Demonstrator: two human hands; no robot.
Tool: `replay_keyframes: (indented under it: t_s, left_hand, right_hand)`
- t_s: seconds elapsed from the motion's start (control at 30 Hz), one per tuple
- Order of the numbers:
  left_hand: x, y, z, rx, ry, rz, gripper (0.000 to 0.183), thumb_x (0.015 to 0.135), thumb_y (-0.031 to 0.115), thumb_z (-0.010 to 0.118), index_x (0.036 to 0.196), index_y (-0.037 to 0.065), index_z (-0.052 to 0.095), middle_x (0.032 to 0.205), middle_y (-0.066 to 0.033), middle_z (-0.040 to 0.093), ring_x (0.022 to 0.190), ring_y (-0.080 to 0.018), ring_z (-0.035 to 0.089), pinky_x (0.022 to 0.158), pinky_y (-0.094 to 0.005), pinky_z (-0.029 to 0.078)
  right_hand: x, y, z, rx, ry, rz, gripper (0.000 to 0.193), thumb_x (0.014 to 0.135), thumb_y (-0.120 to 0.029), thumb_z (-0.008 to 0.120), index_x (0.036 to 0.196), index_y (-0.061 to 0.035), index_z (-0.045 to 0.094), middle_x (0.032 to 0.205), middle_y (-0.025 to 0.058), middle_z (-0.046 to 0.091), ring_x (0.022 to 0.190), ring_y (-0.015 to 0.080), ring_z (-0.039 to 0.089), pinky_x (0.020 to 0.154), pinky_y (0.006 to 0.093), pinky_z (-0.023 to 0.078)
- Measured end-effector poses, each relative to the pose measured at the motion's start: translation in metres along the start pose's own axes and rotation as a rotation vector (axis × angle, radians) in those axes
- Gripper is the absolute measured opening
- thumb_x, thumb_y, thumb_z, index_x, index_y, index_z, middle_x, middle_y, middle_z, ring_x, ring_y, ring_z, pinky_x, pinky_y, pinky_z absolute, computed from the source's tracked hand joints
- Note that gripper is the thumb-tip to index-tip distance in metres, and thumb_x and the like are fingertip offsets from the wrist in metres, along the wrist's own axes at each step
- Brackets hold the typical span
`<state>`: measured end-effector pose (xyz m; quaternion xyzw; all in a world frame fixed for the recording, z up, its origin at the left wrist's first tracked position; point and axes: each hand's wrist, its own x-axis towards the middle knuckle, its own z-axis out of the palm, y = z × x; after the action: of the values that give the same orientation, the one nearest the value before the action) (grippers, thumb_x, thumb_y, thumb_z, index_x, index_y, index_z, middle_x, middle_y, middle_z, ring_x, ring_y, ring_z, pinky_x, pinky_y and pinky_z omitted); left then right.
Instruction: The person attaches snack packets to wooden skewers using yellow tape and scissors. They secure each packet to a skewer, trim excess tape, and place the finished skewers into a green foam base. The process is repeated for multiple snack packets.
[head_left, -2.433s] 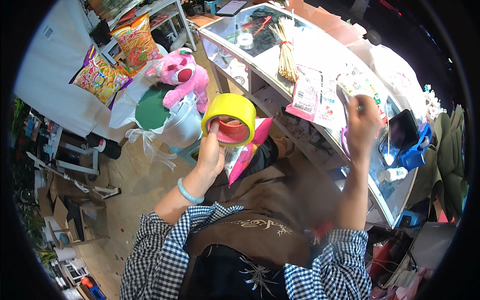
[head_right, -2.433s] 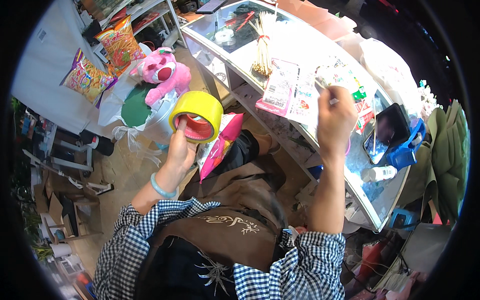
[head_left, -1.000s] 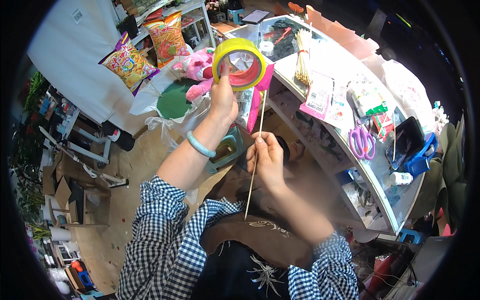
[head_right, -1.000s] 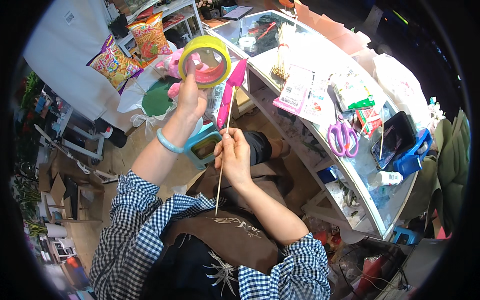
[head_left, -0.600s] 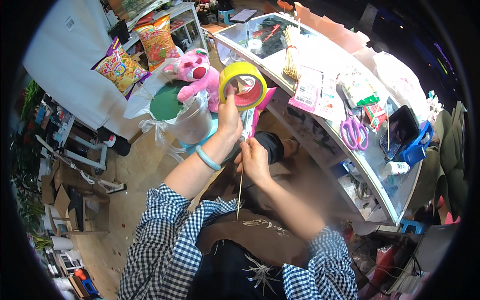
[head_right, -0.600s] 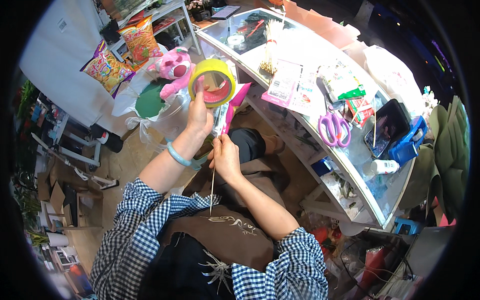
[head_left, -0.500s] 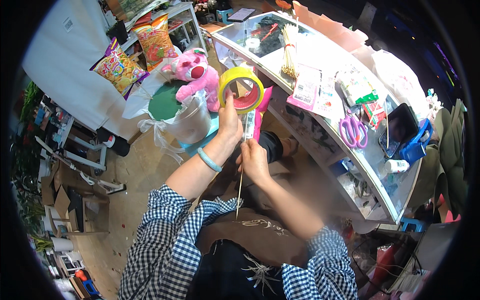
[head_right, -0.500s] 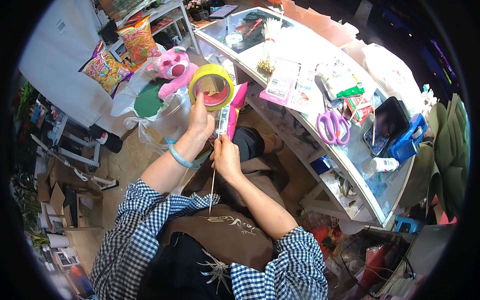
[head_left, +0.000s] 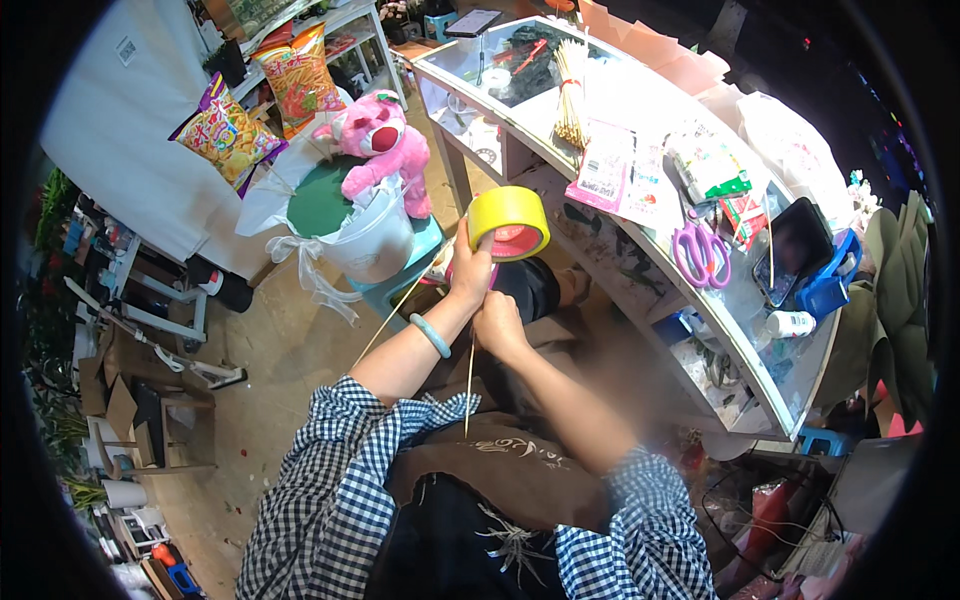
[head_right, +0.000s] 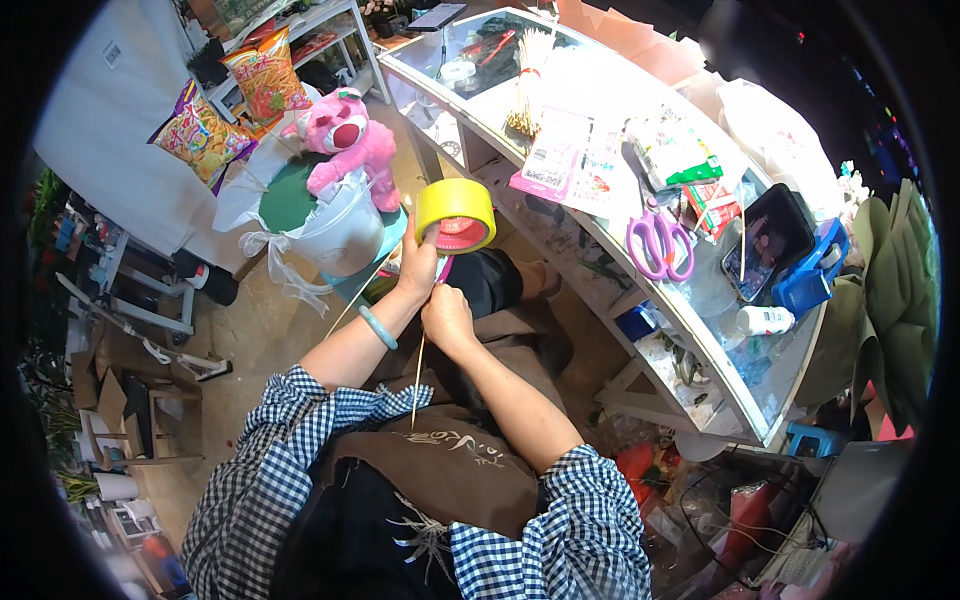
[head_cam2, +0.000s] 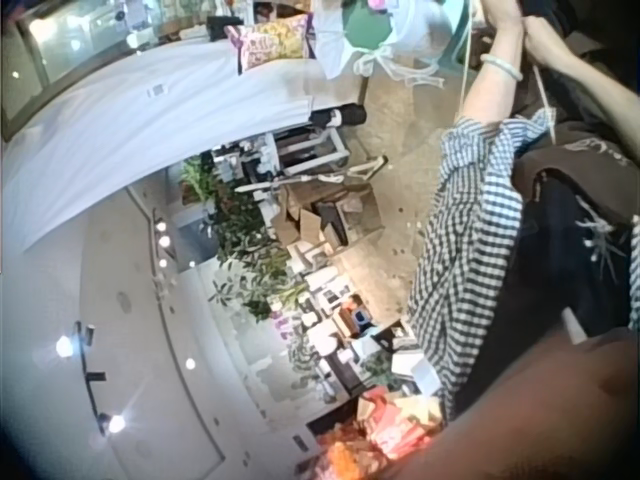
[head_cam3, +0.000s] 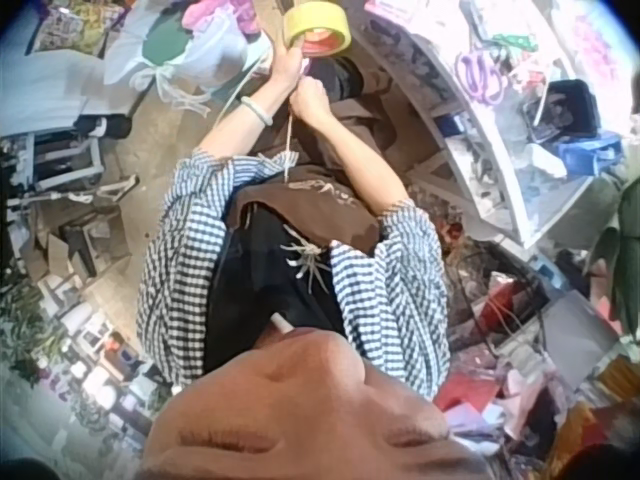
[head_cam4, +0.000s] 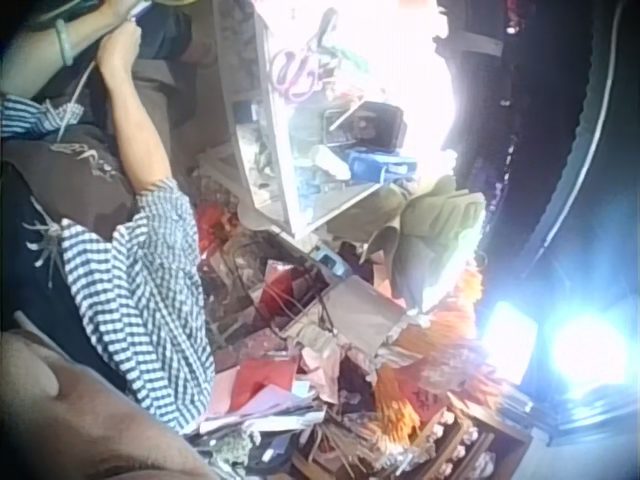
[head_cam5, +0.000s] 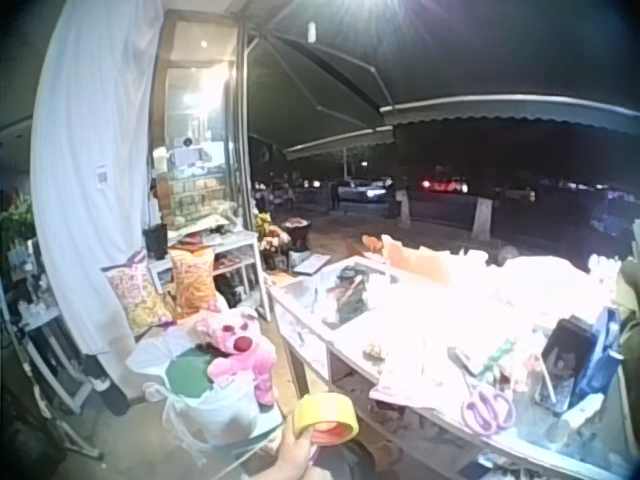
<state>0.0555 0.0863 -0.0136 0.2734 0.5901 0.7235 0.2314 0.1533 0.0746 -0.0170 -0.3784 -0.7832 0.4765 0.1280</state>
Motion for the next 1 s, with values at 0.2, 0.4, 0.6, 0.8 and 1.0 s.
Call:
replay_keyframes:
  t_s: [0.2,0.4,0.6,0.8,1.0]
  left_hand:
    - [0.000,0.018,0.002,-0.122,-0.019,-0.075,0.052,0.093,0.028,0.059,0.135,0.002,0.041,0.125,-0.0108,0.053,0.117,-0.0186,0.049,0.101,-0.0318,0.038]
    - [0.032,0.059,-0.005,-0.446,-0.163,-0.208,0.040,0.096,0.036,0.050,0.123,0.007,0.051,0.118,-0.0090,0.060,0.109,-0.0206,0.057,0.097,-0.0379,0.043]
    - [0.031,0.084,-0.011,-0.350,-0.186,-0.334,0.044,0.095,0.043,0.051,0.120,0.007,0.054,0.122,-0.0083,0.057,0.112,-0.0195,0.055,0.096,-0.0357,0.042]
    - [-0.055,0.061,-0.026,-0.474,-0.230,-0.216,0.038,0.097,0.030,0.051,0.125,0.005,0.049,0.123,-0.0083,0.056,0.113,-0.0207,0.054,0.098,-0.0381,0.042]
    - [-0.095,0.026,-0.027,-0.243,-0.302,-0.048,0.041,0.096,0.021,0.053,0.131,0.002,0.044,0.124,-0.0090,0.053,0.113,-0.0190,0.052,0.098,-0.0330,0.041]
  right_hand:
    - [-0.001,-0.013,-0.002,-0.035,-0.054,-0.028,0.011,0.076,-0.004,0.057,0.080,0.0040,0.064,0.081,0.0293,0.063,0.082,0.0439,0.063,0.072,0.0503,0.052]
    - [0.006,-0.046,-0.015,0.375,-0.087,0.046,0.011,0.077,0.001,0.054,0.078,0.0073,0.064,0.072,0.0282,0.063,0.075,0.0416,0.066,0.066,0.0497,0.053]
    - [-0.004,-0.066,-0.021,0.288,-0.037,-0.005,0.013,0.080,0.001,0.055,0.072,0.0095,0.061,0.065,0.0250,0.063,0.059,0.0345,0.067,0.056,0.0434,0.055]
    - [-0.063,-0.041,-0.002,0.377,-0.132,0.100,0.015,0.080,0.001,0.055,0.072,0.0117,0.061,0.061,0.0235,0.063,0.057,0.0335,0.067,0.052,0.0425,0.054]
    - [-0.070,-0.002,0.013,0.099,-0.110,0.119,0.011,0.078,-0.001,0.059,0.077,0.0089,0.064,0.077,0.0244,0.066,0.074,0.0350,0.069,0.061,0.0435,0.055]
